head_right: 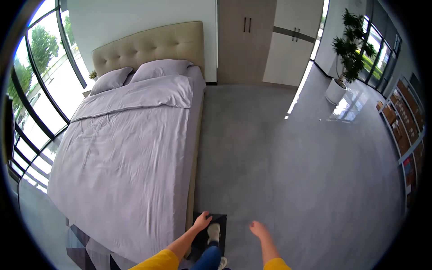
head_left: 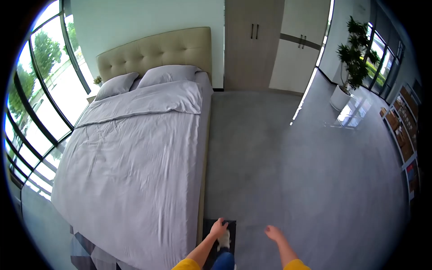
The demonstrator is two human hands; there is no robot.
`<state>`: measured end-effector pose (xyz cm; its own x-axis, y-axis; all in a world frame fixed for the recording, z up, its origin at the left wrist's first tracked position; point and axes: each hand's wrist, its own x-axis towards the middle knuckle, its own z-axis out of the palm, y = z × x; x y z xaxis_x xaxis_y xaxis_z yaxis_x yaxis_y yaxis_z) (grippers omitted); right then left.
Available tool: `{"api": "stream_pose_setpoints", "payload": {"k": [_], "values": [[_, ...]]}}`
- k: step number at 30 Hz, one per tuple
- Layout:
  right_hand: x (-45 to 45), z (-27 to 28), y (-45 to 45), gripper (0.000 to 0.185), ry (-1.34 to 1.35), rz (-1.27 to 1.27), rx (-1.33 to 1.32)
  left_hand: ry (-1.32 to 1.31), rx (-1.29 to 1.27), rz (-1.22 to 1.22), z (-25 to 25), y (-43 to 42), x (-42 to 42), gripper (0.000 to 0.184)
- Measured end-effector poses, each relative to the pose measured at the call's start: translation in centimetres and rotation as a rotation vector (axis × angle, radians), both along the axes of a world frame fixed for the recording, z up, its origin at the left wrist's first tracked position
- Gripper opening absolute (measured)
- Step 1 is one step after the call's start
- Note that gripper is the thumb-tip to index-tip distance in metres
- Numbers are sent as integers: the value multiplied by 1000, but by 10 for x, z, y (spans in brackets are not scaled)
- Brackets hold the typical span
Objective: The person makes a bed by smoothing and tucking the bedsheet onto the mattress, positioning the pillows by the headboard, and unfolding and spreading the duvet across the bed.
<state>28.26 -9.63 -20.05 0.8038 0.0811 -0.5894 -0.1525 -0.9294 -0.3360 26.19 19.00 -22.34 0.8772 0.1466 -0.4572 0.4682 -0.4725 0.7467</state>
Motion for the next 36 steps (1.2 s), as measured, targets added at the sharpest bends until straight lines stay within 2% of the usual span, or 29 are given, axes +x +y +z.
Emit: {"api": "stream_pose_setpoints", "payload": {"k": [2, 4, 8, 10, 11, 15, 17, 20, 22, 24, 27, 30, 31, 32, 36], "values": [[73, 19, 38, 34, -78, 44, 57, -57, 40, 99, -6, 15, 43, 45], [144, 30, 71, 32, -79, 63, 144, -29, -50, 261, -5, 37, 97, 43], [268, 29, 104, 29, -28, 207, 111, 15, 15, 480, -6, 88, 201, 40], [333, 47, 117, 28, -110, 228, 112, -63, -12, 600, -8, 105, 245, 40], [361, 44, 116, 29, -137, 168, 160, -54, -5, 610, -2, 111, 269, 40], [481, 36, 103, 27, -109, 228, 160, -82, -33, 642, 21, 138, 374, 41], [550, 25, 97, 27, -26, 238, 16, -96, -32, 692, 20, 153, 425, 42], [656, 12, 109, 27, -42, 250, 17, -33, -17, 847, 8, 176, 480, 42], [733, 12, 143, 27, -104, 345, 23, 98, 43, 906, -24, 193, 511, 42], [780, 23, 174, 27, -124, 425, -11, 123, 1, 995, -37, 201, 533, 43], [844, 47, 238, 28, -143, 506, 66, 37, -186, 1205, -52, 207, 559, 42], [903, 40, 322, 26, -146, 743, 54, -47, -292, 1387, -78, 234, 582, 41], [921, 36, 351, 27, -152, 789, 72, -53, -216, 1491, -95, 246, 590, 34], [939, 30, 383, 28, -157, 832, 90, -63, -223, 1528, -103, 260, 600, 34], [988, 12, 466, 28, -142, 872, 151, 0, -343, 1738, -118, 281, 638, 37]]}}
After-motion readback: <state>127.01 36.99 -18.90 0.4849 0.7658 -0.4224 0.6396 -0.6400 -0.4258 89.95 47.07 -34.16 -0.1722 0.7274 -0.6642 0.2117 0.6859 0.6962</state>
